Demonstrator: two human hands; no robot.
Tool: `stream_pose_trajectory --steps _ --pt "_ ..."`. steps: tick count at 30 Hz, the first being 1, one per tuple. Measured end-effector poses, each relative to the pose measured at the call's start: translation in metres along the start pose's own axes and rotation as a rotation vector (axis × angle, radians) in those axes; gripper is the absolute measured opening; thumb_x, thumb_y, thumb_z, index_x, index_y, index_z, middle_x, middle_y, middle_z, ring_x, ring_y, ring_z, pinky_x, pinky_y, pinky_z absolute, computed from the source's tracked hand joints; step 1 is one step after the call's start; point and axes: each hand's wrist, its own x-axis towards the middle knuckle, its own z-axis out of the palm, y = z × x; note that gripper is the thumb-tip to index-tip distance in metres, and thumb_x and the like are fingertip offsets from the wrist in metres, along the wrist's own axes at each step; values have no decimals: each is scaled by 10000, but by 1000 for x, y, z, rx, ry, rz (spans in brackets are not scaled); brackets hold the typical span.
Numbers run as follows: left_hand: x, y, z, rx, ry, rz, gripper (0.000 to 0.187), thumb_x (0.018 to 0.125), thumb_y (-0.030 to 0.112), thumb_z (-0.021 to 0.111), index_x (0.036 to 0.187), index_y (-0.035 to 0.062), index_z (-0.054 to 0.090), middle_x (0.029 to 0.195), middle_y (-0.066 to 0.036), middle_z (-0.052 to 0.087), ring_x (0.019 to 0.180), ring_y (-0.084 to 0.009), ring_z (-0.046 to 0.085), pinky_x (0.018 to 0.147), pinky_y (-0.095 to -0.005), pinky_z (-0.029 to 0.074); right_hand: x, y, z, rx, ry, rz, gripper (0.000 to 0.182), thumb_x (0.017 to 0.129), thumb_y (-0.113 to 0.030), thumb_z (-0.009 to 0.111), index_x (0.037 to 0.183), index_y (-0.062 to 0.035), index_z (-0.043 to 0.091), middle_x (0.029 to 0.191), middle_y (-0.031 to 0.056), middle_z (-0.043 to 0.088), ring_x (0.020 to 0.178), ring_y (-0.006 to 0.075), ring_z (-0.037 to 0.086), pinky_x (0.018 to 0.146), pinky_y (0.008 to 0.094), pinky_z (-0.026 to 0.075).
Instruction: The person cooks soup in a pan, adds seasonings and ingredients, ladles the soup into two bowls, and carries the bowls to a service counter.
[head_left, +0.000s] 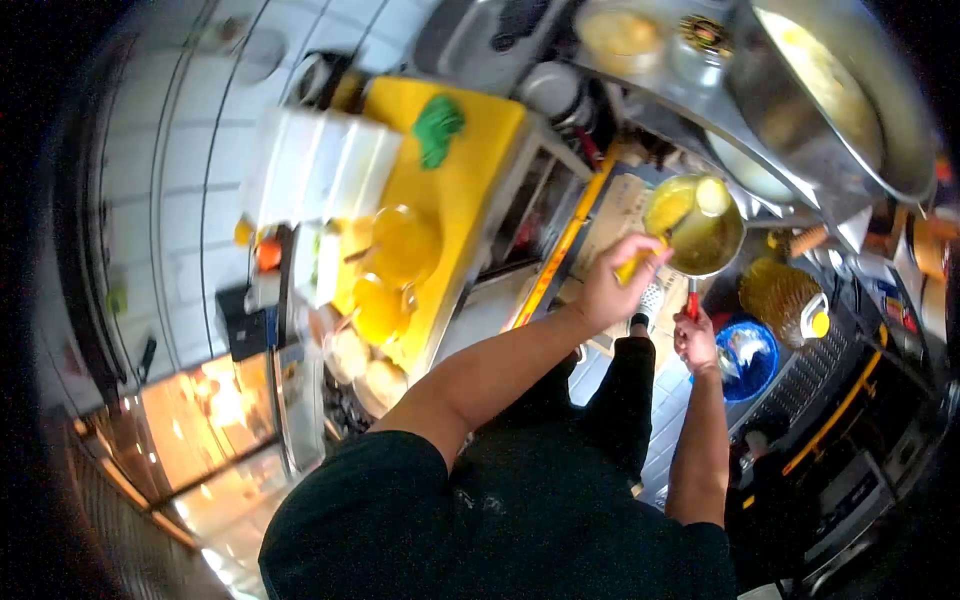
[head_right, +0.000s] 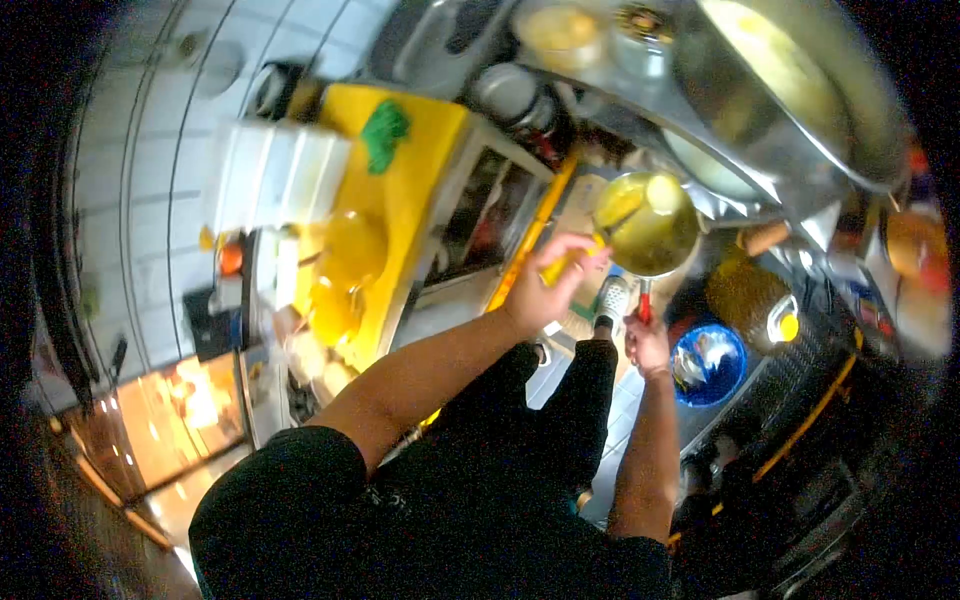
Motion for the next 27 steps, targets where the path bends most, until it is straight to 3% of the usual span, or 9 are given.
stream_pose_trajectory --steps 2,8,12,13,16,18,24,25,27 --pt "-28 11 -23 262 -95 235 201 914 29 592 1114 2 579 1132 -199 638 1050 -283 667 910 -400 529 -12 -2 25 7 -24 27 116 885 -102 622 906 -117 509 576 -28 454 367 71 369 312 235 261" --pt "-111 55 -75 380 -35 411 234 880 89 633 1097 5 608 1118 -244 607 945 -445 626 821 -423 538 -60 -8 100 22 -154 -20 136 879 -78 606 863 -122 478 534 -17 429 354 86 354 314 236 253" --pt "-149 85 -108 316 140 328 213 885 66 617 1089 8 616 1128 -227 621 962 -379 657 835 -407 528 -88 0 132 -4 -186 -29 132 878 -75 596 869 -121 473 547 -22 425 368 83 365 319 233 267" --pt "-154 99 -116 247 190 301 184 906 54 618 1083 4 616 1077 -185 651 954 -287 673 840 -362 515 -94 2 138 -32 -204 -26 131 872 -74 592 865 -123 471 551 -23 420 372 83 365 322 232 265" --pt "-174 107 -128 -44 277 143 195 965 13 509 1145 -22 576 1142 -188 634 1103 -302 655 951 -381 517 -109 6 145 -160 -220 -18 133 842 -70 576 835 -134 459 564 -27 401 388 80 364 336 227 253" --pt "-183 97 -140 -32 300 123 177 981 1 456 1125 -59 541 1151 -214 631 1093 -323 661 977 -402 519 -147 -15 180 -152 -143 5 125 847 -88 576 850 -133 460 556 -30 390 392 80 361 341 224 249" --pt "-187 153 -159 -355 413 8 227 961 42 427 1149 -71 486 1174 -333 605 1119 -424 633 1028 -485 495 -158 -16 197 -84 -250 3 162 857 -57 594 978 -88 491 572 -12 427 403 76 381 340 226 276" --pt "-186 154 -165 -477 400 2 176 973 -2 449 1131 -63 496 1148 -305 630 1126 -361 643 1015 -444 508 -156 -16 196 -131 -261 0 155 870 -57 588 987 -82 489 580 -5 443 405 79 388 341 223 277" --pt "-183 162 -172 -445 403 3 175 977 26 474 1126 -61 499 1139 -313 628 1114 -375 647 1006 -446 514 -152 -15 195 -148 -271 -16 166 881 -75 593 1010 -58 490 580 4 460 416 96 414 352 247 304"
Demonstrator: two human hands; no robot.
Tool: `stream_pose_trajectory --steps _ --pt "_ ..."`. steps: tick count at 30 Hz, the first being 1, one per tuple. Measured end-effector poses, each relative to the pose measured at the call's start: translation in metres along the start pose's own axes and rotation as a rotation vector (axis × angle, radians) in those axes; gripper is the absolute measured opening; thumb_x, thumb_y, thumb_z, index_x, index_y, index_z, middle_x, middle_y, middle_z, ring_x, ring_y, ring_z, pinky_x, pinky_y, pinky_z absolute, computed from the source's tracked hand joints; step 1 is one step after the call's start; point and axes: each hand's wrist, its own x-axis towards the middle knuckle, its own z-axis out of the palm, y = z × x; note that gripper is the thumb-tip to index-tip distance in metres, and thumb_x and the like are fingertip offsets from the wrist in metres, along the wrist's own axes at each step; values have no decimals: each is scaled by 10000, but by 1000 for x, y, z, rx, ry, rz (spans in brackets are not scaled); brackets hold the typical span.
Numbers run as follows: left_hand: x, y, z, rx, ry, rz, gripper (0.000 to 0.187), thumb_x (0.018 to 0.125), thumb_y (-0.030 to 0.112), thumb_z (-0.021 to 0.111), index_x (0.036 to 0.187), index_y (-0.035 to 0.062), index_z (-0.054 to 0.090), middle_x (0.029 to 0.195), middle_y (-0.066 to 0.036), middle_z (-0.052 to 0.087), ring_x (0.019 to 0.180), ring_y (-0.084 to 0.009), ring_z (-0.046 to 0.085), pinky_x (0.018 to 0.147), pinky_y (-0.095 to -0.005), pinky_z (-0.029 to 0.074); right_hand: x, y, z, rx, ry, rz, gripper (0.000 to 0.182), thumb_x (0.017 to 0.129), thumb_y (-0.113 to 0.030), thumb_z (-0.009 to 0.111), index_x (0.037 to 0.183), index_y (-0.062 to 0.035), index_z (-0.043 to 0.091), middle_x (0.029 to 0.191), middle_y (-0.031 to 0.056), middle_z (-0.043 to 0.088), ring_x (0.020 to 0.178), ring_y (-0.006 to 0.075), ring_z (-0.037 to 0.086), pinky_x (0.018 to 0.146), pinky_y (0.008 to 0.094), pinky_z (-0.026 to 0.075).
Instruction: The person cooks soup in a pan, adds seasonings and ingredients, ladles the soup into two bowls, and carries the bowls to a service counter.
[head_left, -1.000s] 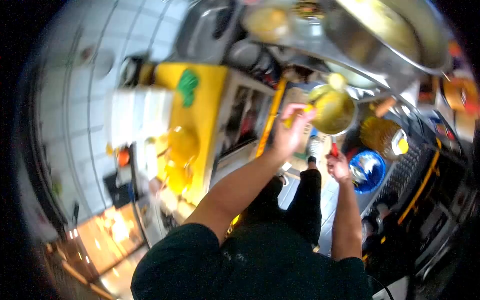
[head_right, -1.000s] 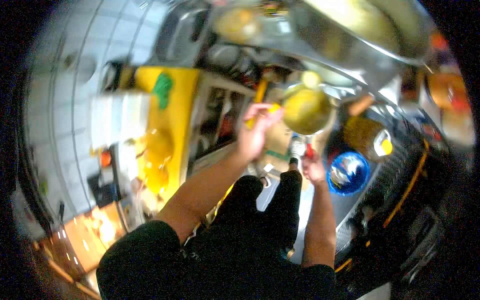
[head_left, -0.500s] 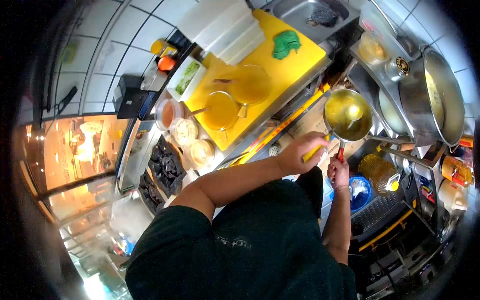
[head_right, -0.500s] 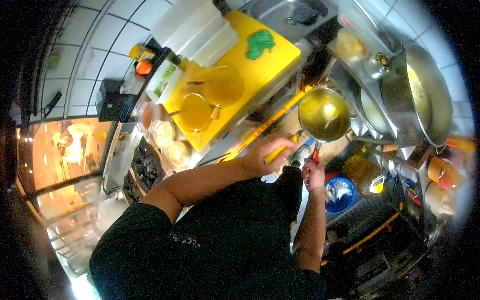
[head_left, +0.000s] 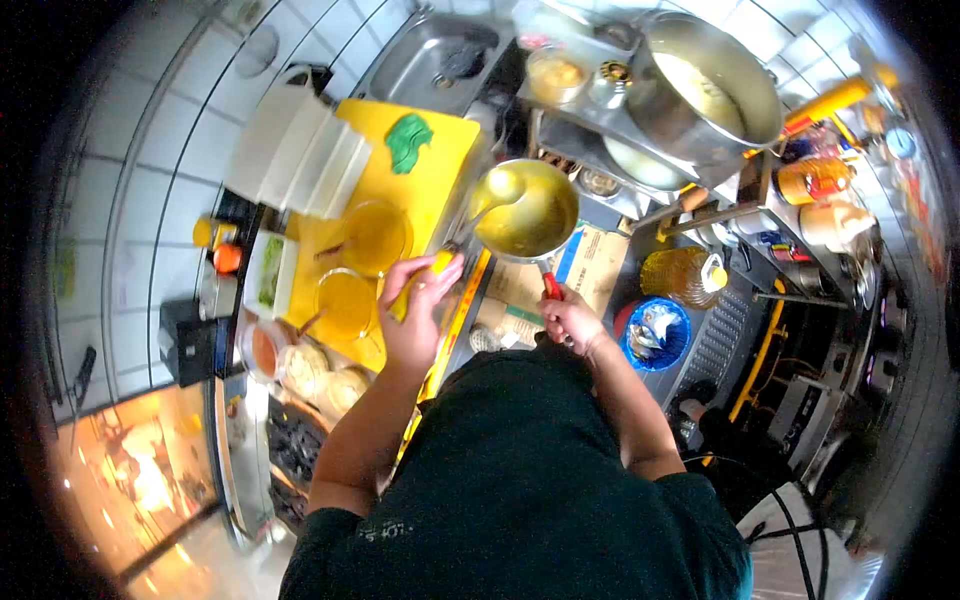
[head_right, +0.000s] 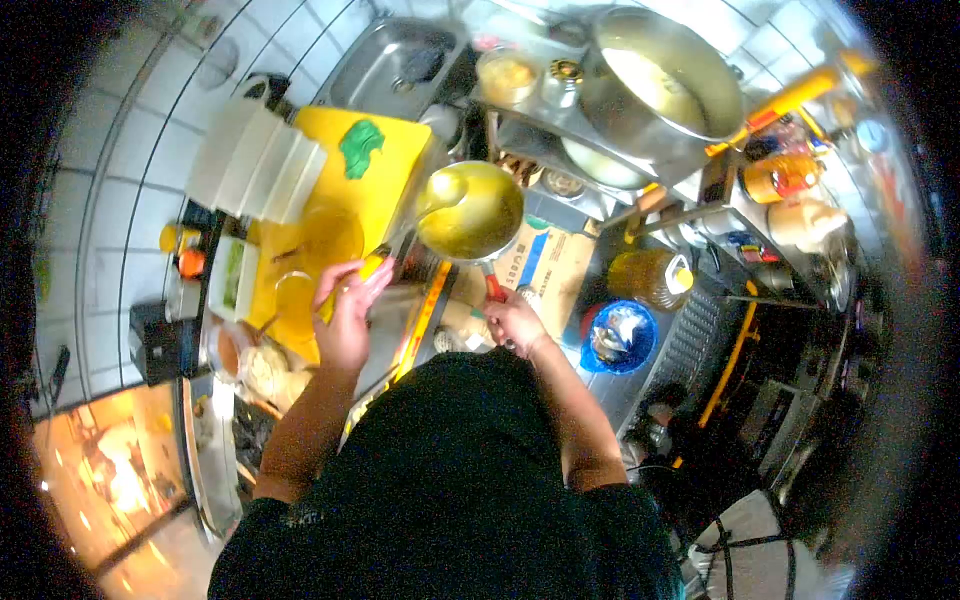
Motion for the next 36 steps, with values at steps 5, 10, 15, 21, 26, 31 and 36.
stream_pose_trajectory --steps 5,10,15,21,26,31,36 --pt "35 27 16 39 69 -86 149 984 86 532 1074 -33 528 1033 -209 641 1061 -391 668 966 -447 542 -13 -33 3 -41 31 33 195 869 -58 588 1044 -22 509 607 -8 468 431 97 427 364 265 358" --pt "106 49 54 40 83 -81 168 976 120 548 1049 -31 533 1032 -201 625 1047 -405 672 953 -438 560 -14 -45 -25 -59 55 -4 188 863 -50 576 1037 -17 513 631 3 472 449 99 440 366 261 360" --pt "205 82 98 -94 96 127 224 951 149 549 1033 -58 531 1034 -243 646 1064 -395 664 960 -427 563 -17 -51 -63 33 73 13 135 864 -60 611 933 -37 498 652 18 467 448 104 450 352 264 362" --pt "327 55 60 1455 54 667 137 915 85 566 976 -35 587 990 -201 680 923 -359 674 846 -403 528 -29 -67 -102 54 61 16 138 869 -90 628 895 -46 500 634 18 464 446 104 448 364 265 365" --pt "285 50 167 1359 -325 791 146 898 54 574 1014 -13 631 1038 -191 676 952 -362 654 836 -413 510 -41 -86 -128 56 51 19 130 876 -102 632 904 -58 513 578 2 471 439 95 437 382 260 357" --pt "271 6 306 1087 -744 956 229 873 39 619 1095 9 664 1136 -205 665 1061 -372 647 913 -406 515 -37 -85 -148 19 47 10 132 872 -114 622 942 -63 522 584 4 480 445 100 444 386 265 366" --pt "347 -104 410 1123 -1106 813 195 899 52 613 1079 35 686 1200 -216 645 1066 -377 641 956 -402 509 -33 -75 -161 6 38 7 134 867 -116 598 970 -83 518 583 5 474 444 104 440 380 268 356"
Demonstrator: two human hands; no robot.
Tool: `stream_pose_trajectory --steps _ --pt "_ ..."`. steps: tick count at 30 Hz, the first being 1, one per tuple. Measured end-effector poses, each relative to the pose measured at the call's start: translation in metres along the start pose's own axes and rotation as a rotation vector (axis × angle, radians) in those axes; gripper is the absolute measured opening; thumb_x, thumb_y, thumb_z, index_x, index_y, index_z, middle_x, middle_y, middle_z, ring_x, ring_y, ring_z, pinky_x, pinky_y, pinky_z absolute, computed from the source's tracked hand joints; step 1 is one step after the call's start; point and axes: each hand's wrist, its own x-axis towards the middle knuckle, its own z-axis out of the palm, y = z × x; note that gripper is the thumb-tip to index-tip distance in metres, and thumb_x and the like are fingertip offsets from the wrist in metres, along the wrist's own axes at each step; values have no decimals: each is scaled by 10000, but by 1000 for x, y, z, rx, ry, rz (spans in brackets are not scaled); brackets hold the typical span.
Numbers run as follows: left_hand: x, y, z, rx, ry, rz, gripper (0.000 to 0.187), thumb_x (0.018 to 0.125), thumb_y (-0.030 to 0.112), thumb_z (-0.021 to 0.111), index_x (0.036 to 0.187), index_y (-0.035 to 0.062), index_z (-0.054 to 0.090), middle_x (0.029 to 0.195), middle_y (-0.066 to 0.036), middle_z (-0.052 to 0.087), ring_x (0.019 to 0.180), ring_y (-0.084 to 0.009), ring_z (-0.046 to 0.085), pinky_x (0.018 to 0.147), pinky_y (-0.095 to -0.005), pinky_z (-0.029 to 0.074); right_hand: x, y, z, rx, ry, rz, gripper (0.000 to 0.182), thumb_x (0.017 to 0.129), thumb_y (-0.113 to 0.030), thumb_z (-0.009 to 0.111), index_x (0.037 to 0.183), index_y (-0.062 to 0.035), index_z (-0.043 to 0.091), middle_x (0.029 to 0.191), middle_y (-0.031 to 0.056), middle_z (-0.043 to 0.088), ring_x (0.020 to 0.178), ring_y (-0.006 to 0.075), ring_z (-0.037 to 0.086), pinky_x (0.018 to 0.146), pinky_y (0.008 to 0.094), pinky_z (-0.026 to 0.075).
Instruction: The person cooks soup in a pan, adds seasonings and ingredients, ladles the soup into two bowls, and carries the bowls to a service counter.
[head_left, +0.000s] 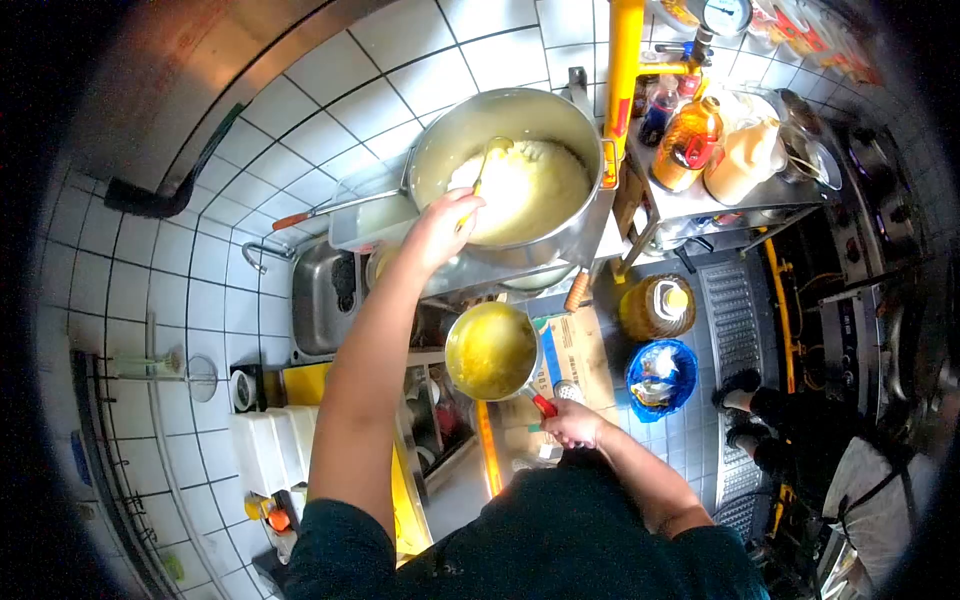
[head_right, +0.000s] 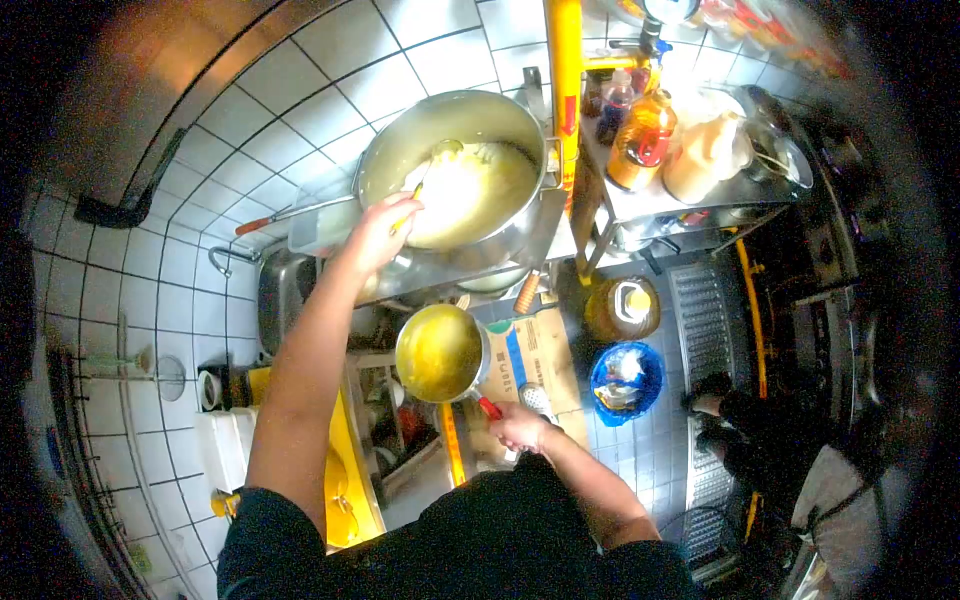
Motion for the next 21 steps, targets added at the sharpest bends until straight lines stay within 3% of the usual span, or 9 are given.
stream_pose_trajectory --steps 4,7,10,13,16,19,20,21 --pt "51 -40 43 47 -42 139 158 876 50 614 1011 44 695 1075 -191 657 937 -384 648 834 -440 534 -1 4 -7 32 17 -44 138 875 -128 635 940 -70 527 603 -1 496 444 102 462 388 262 379" --pt "63 -48 52 112 -231 89 152 889 48 615 1016 43 697 1139 -204 666 1026 -393 637 899 -422 524 -12 -11 -8 6 51 -49 162 875 -135 663 910 -62 522 610 2 507 441 106 486 383 264 398" --pt "62 -36 47 4 -236 33 154 886 45 615 1015 40 701 1101 -196 680 1010 -372 653 905 -407 523 -12 -7 -12 6 56 -20 164 875 -141 664 920 -61 528 601 2 507 446 112 494 394 271 405" --pt "52 -31 38 -101 -115 33 139 909 47 603 1007 30 700 1054 -159 702 992 -296 684 894 -388 527 -9 -5 -14 45 50 -16 165 869 -135 669 921 -62 530 588 2 501 445 112 491 391 270 402" --pt "42 -35 33 -301 -19 -217 155 942 92 610 1029 -8 689 1064 -170 706 990 -274 701 890 -363 551 -3 5 -16 65 44 -39 159 867 -117 664 919 -61 524 589 4 493 439 110 479 387 269 397" --pt "29 -32 30 -1041 323 -545 205 984 100 570 1086 -65 639 1106 -201 667 1048 -325 680 947 -401 554 -3 5 -17 22 42 -51 148 864 -102 647 938 -55 527 592 2 489 443 107 468 396 274 396" --pt "23 -21 23 -1071 423 -595 233 1017 92 484 1163 -76 549 1144 -281 605 1094 -420 645 1039 -479 503 -5 3 -18 0 36 -44 151 860 -104 637 959 -54 534 597 0 492 454 105 468 408 278 400" --pt "13 -20 20 -1159 484 -593 231 1014 96 485 1157 -76 542 1144 -279 604 1095 -416 645 1042 -479 500 -6 0 -17 -22 29 -38 160 857 -106 627 980 -53 542 602 -2 495 464 104 467 421 283 404"
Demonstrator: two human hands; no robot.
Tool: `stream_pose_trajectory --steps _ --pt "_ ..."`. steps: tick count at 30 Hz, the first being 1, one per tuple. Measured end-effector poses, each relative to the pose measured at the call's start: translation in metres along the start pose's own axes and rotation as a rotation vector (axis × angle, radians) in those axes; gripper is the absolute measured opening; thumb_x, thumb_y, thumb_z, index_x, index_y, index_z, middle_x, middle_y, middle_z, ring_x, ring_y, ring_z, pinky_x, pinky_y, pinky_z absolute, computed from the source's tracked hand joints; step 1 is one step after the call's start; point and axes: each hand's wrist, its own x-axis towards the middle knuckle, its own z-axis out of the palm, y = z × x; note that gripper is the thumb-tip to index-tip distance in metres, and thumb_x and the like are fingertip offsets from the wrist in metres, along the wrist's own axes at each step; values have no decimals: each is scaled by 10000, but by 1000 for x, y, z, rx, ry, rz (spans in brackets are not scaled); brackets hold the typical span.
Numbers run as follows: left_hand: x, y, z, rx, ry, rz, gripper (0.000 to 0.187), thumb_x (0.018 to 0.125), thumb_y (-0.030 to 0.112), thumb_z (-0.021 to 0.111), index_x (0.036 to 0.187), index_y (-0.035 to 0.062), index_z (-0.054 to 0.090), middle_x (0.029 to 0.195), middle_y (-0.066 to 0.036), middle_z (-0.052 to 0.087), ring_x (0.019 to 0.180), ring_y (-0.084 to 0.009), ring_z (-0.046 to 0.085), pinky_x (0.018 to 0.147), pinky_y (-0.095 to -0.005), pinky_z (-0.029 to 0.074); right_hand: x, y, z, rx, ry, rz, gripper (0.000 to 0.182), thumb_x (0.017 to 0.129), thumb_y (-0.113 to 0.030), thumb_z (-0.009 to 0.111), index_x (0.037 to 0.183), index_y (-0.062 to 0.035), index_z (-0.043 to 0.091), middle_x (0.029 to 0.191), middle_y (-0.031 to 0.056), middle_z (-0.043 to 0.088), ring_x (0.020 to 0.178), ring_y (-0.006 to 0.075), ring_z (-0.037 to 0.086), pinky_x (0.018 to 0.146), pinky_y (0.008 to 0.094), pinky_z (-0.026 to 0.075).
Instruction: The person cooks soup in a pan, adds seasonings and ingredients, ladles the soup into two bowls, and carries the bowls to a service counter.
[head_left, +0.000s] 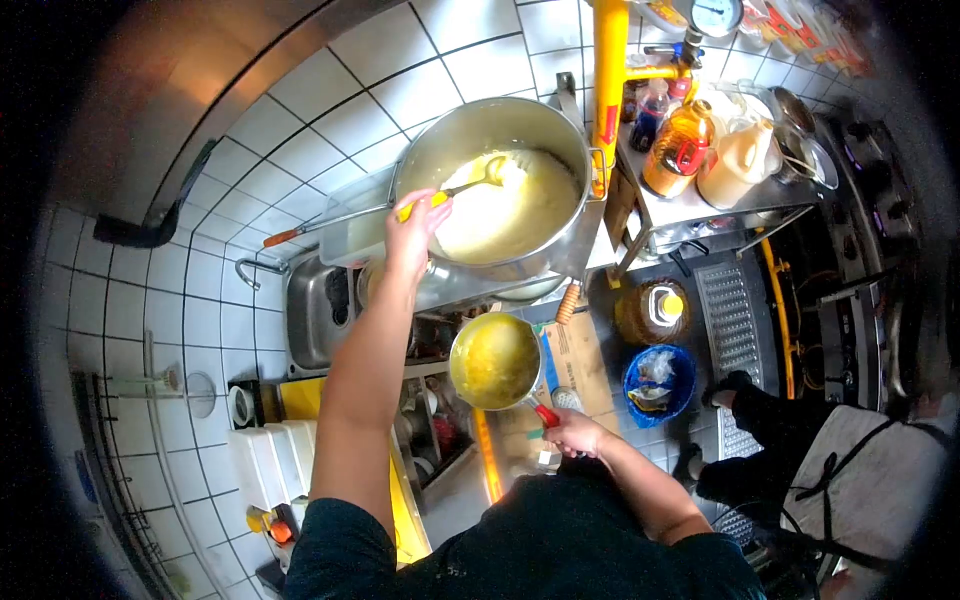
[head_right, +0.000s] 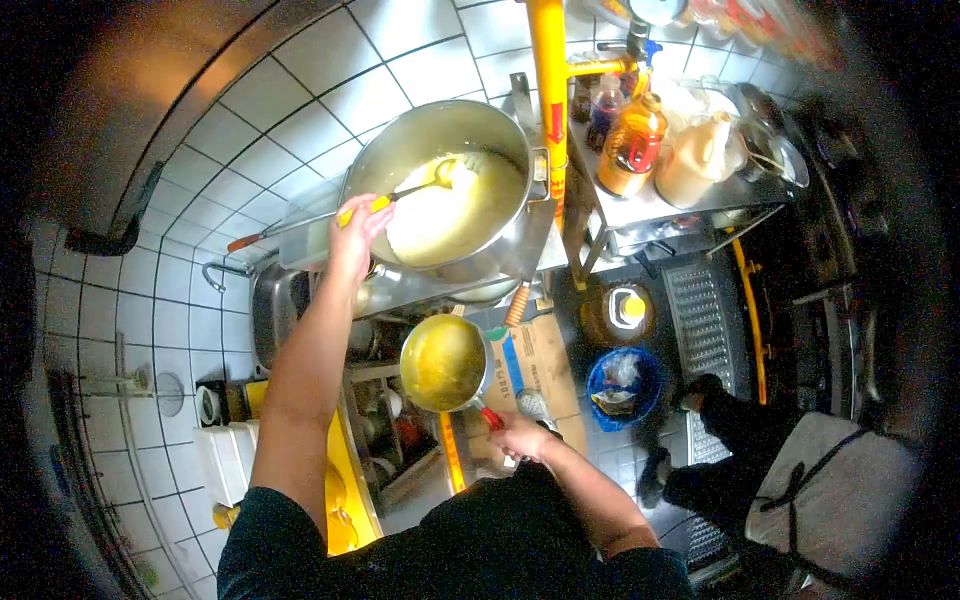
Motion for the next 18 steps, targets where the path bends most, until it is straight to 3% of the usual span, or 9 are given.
stream_pose_trajectory --steps 2,6,8,10,12,13,14,16,18 --pt "-20 8 -13 -202 62 8 228 1010 103 489 1145 -76 526 1143 -276 602 1098 -408 646 1049 -480 494 -5 -9 2 17 -3 17 164 861 -129 634 971 -46 546 598 2 498 460 105 472 412 278 398" --pt "-104 51 -27 -307 163 86 234 1000 125 508 1139 -64 514 1123 -295 615 1094 -430 643 1026 -508 499 7 -7 0 -73 12 22 179 865 -160 651 952 -41 550 584 11 508 450 104 481 395 267 386" --pt "-157 64 -45 -315 202 201 216 976 103 527 1123 -55 537 1127 -279 627 1097 -432 643 1032 -518 492 4 -19 4 -100 42 58 271 858 -140 672 1083 -20 579 572 19 529 442 105 485 389 266 395" --pt "-225 81 -57 -96 328 255 214 961 96 531 1126 -39 554 1141 -253 639 1095 -431 644 1016 -518 506 -1 -38 13 -45 -11 92 376 852 -74 646 1198 3 522 610 2 515 455 100 486 379 273 439" --pt "-303 80 -73 -39 304 401 236 960 102 523 1138 -42 580 1151 -250 649 1089 -398 657 984 -483 523 3 -50 26 -96 -17 94 403 856 -66 605 1239 -10 496 664 12 520 466 101 486 379 273 455" --pt "-335 80 -78 264 264 469 241 954 98 528 1139 -42 593 1149 -257 651 1081 -391 662 972 -467 526 0 -60 35 -74 -4 61 207 898 -62 622 1071 -35 512 603 -14 514 439 77 452 361 232 364" --pt "-363 80 -83 566 214 531 246 947 94 532 1140 -41 605 1147 -263 653 1073 -383 666 961 -452 530 1 -66 43 -31 -58 50 200 897 -57 620 1064 -40 511 612 -11 513 428 75 445 361 224 365" --pt "-396 77 -91 954 77 513 248 926 83 557 1133 -34 626 1166 -283 636 1067 -387 664 944 -433 533 8 -71 58 -108 -69 32 200 900 -64 619 1065 -45 507 594 -7 497 411 74 435 361 226 362" --pt "-424 63 -99 1106 -89 359 243 896 70 596 1116 -23 642 1208 -309 600 1071 -410 651 935 -427 532 20 -68 72 -172 -115 -6 295 870 -65 607 1154 -50 529 642 3 510 443 100 459 373 264 373"
